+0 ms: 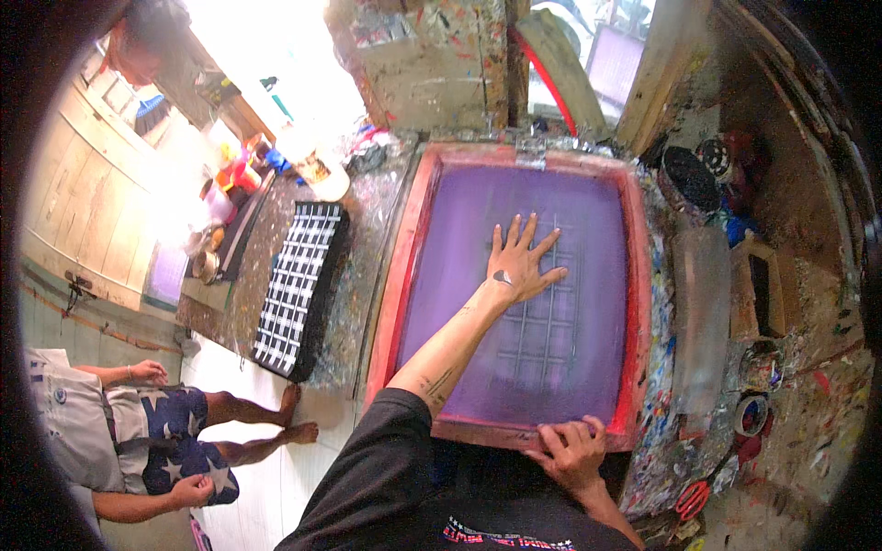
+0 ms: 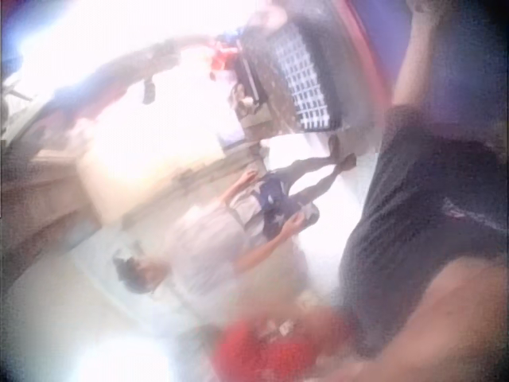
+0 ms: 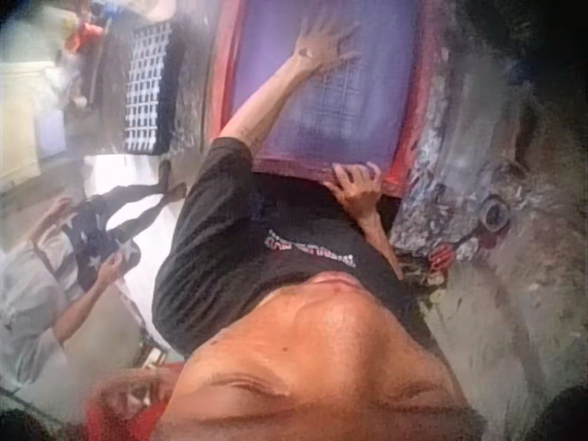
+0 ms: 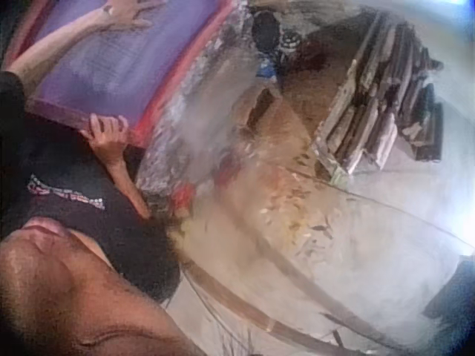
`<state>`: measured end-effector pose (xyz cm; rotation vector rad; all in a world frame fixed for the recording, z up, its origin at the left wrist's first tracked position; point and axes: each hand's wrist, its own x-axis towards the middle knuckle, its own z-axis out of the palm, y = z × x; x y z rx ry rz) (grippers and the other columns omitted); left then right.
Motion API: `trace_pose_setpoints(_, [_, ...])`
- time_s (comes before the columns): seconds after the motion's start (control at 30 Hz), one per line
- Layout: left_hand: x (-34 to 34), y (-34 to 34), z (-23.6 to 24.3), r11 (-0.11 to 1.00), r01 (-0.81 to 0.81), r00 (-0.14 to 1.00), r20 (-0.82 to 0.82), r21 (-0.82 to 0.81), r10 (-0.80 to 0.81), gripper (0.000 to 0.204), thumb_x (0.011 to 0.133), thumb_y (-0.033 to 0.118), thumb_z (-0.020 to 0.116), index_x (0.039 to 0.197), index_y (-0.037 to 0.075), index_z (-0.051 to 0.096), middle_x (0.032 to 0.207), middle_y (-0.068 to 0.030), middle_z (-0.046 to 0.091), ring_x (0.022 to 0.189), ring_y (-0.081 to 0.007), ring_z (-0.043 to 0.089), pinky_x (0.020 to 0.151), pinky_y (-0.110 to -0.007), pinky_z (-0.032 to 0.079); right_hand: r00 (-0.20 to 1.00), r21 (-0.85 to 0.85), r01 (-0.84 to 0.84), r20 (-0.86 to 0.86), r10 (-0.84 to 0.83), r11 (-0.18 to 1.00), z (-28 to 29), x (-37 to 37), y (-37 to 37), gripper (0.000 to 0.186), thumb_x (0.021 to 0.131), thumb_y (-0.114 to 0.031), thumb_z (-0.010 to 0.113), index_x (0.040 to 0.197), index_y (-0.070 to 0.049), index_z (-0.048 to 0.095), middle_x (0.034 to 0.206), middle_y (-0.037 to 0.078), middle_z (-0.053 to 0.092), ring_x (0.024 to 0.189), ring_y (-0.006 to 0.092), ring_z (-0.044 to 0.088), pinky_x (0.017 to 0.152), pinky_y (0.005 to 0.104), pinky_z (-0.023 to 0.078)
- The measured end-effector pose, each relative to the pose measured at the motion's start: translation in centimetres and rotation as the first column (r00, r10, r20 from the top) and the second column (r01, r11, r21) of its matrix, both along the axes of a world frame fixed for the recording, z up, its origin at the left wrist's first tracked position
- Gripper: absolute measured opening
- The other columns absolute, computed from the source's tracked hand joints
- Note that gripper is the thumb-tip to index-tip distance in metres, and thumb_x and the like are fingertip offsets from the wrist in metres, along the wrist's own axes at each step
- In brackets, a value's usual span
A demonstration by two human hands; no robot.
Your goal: The person applies clear tape to the edges of a screen printing frame mesh by hand, pressing it down to secure it against the red wooden frame.
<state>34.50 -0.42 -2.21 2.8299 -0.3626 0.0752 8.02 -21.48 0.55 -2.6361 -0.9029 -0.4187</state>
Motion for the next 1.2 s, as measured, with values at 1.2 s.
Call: trace_pose_setpoints(1.2, [-14.4, 0.5, 0.1, 0.999, -0.037, 0.999, 0.001, 0.015, 0.037, 0.078, 0.096, 0.06, 0.047, 0.158, 0.017, 0.027, 0.164, -0.0159, 0.02, 0.152, -0.0356, 0.015, 0.122, -0.057, 0.013, 0.993, -0.076, 0.005, 0.12, 0.004, 0.997, 0.5, -1.1, 0.7, 0.051, 0.079, -0.061, 0.07, 0.087, -0.011, 0.067, 0.077, 0.005, 0.057, 0.071, 0.0237, 0.057, 0.062, 0.0395, 0.042])
